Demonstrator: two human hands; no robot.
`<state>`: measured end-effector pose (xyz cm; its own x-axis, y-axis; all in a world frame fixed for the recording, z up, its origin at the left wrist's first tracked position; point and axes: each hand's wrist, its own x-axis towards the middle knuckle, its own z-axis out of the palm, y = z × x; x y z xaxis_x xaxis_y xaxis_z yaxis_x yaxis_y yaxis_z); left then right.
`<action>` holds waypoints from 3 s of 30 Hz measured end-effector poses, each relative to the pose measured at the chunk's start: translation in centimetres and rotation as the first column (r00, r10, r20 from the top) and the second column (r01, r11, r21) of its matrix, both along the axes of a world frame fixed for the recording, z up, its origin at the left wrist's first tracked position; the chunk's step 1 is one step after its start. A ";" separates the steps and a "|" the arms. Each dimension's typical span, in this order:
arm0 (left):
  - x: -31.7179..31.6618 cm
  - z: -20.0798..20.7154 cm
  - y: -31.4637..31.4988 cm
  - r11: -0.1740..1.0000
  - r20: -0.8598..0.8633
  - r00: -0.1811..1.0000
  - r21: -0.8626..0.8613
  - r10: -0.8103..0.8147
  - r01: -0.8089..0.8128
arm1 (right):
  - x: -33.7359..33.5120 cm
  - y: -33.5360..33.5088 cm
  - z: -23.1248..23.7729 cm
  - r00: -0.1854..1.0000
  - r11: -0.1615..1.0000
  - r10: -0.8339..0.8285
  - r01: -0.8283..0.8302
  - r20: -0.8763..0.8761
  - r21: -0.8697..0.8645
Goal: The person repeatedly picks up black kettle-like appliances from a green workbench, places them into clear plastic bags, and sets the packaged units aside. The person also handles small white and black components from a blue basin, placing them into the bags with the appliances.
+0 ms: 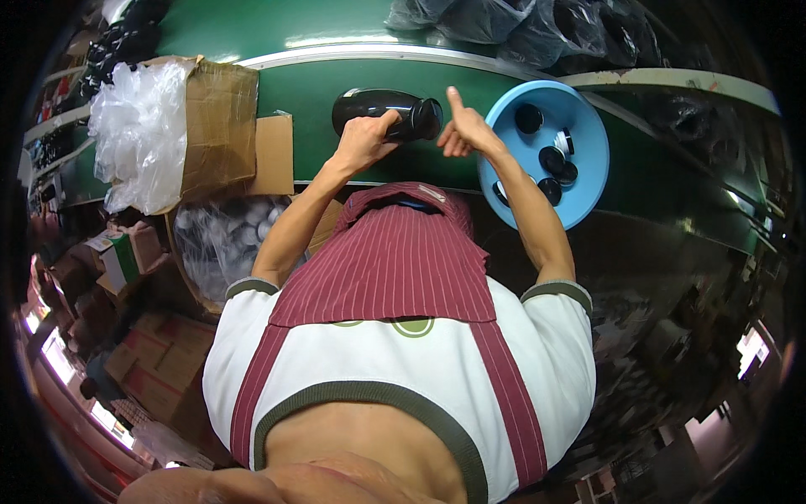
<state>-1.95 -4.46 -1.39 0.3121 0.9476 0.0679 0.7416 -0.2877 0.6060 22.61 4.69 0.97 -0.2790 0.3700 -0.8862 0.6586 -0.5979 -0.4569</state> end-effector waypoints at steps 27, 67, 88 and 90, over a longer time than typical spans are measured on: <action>4.0 -2.9 -5.5 0.967 0.124 0.987 0.224 0.099 -0.125 | -1.9 -7.3 -1.9 0.925 0.926 -0.373 0.376 -0.078 0.024; -6.9 -5.5 -0.1 0.944 -0.148 0.965 -0.217 0.218 -0.247 | 2.5 -12.5 -0.6 0.827 0.503 -0.560 0.388 -0.051 0.772; -10.3 -7.7 -4.8 0.734 0.475 0.565 -0.351 0.675 -0.582 | -4.3 -12.9 -8.8 0.702 0.761 -0.549 0.644 -0.455 0.075; -9.1 -3.9 -4.3 0.817 0.387 0.745 -0.038 0.543 -0.576 | -5.7 -13.3 -6.1 0.874 0.716 -0.175 0.429 -0.454 0.550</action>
